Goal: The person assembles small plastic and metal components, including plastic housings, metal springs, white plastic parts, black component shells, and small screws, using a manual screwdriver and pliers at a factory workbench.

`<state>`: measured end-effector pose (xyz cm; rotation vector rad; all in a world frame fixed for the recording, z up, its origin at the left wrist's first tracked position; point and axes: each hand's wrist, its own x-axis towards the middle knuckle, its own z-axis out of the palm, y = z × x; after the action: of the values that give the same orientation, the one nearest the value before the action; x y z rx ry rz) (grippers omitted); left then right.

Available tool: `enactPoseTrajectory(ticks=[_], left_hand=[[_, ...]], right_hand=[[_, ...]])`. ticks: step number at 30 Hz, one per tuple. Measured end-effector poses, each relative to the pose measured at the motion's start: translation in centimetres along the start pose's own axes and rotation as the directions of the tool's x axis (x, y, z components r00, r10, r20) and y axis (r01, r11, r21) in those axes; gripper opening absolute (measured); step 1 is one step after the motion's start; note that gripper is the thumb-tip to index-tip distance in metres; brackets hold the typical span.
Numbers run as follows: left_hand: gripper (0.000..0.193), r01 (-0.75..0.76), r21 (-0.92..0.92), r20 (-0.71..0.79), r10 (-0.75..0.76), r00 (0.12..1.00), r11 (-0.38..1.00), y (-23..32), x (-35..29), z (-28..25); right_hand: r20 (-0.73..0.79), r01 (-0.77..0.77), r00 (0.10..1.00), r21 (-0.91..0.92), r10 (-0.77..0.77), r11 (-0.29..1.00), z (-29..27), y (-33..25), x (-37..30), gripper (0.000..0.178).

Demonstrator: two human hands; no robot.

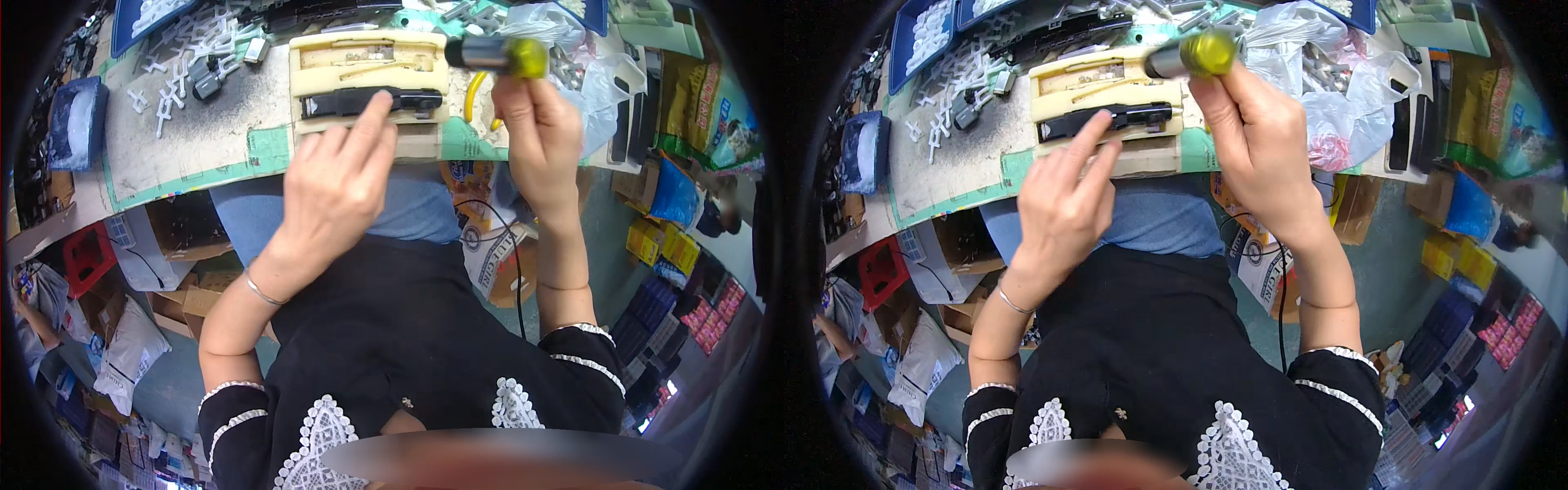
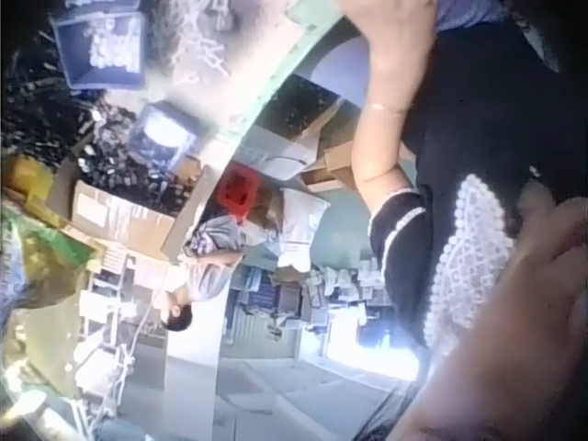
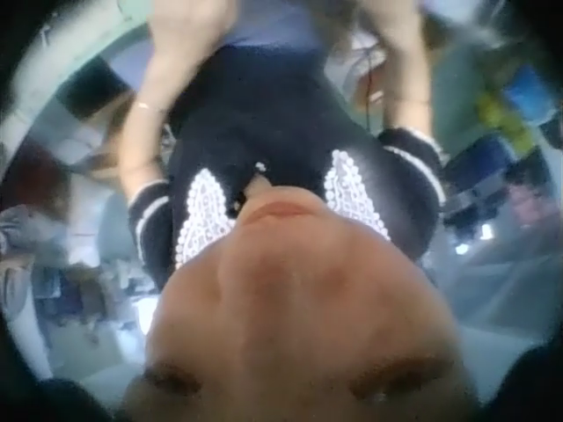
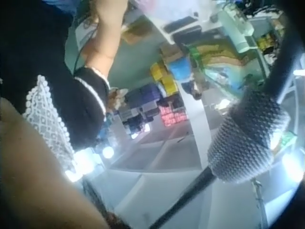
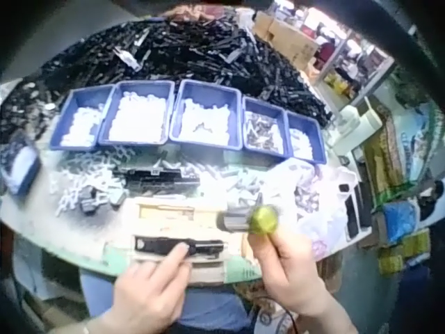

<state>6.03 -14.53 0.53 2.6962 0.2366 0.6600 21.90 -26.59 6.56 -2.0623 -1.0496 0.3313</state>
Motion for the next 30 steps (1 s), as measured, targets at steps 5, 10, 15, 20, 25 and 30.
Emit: enactPoseTrajectory(ticks=[5, 10, 15, 20, 25, 30], left_hand=[[0.005, 0.027, 0.154, -0.008, -0.026, 1.000, 0.988, 1.1, -1.6, 2.2], [0.008, 0.074, 0.204, 0.038, -0.083, 0.996, 0.976, 1.3, -2.2, 2.1], [0.004, 0.112, 0.080, 0.001, -0.113, 0.994, 0.990, 1.1, -2.6, 2.2], [0.008, 0.111, 0.007, 0.007, -0.112, 0.994, 0.994, 0.7, -3.5, 2.7], [0.011, 0.136, -0.040, 0.021, -0.135, 0.991, 0.990, 0.6, -3.0, 2.0], [0.010, 0.122, -0.084, -0.006, -0.123, 0.992, 0.989, 0.3, -2.6, 2.1]], right_hand=[[0.303, 0.352, 0.910, -0.202, -0.283, 0.914, 4.2, -0.4, 1.7, 0.018], [0.136, 0.343, 0.932, -0.044, -0.335, 0.938, 4.0, -1.2, 1.9, 0.025], [0.275, 0.379, 0.899, -0.099, -0.341, 0.920, 4.4, -1.6, 1.5, 0.025], [0.447, 0.445, 0.838, -0.228, -0.313, 0.866, 6.2, -2.9, 1.2, 0.026], [0.211, 0.472, 0.853, 0.080, -0.477, 0.878, 6.9, -3.0, 3.9, 0.023], [0.362, 0.443, 0.856, -0.149, -0.368, 0.884, 7.5, -1.8, 4.1, 0.022]])
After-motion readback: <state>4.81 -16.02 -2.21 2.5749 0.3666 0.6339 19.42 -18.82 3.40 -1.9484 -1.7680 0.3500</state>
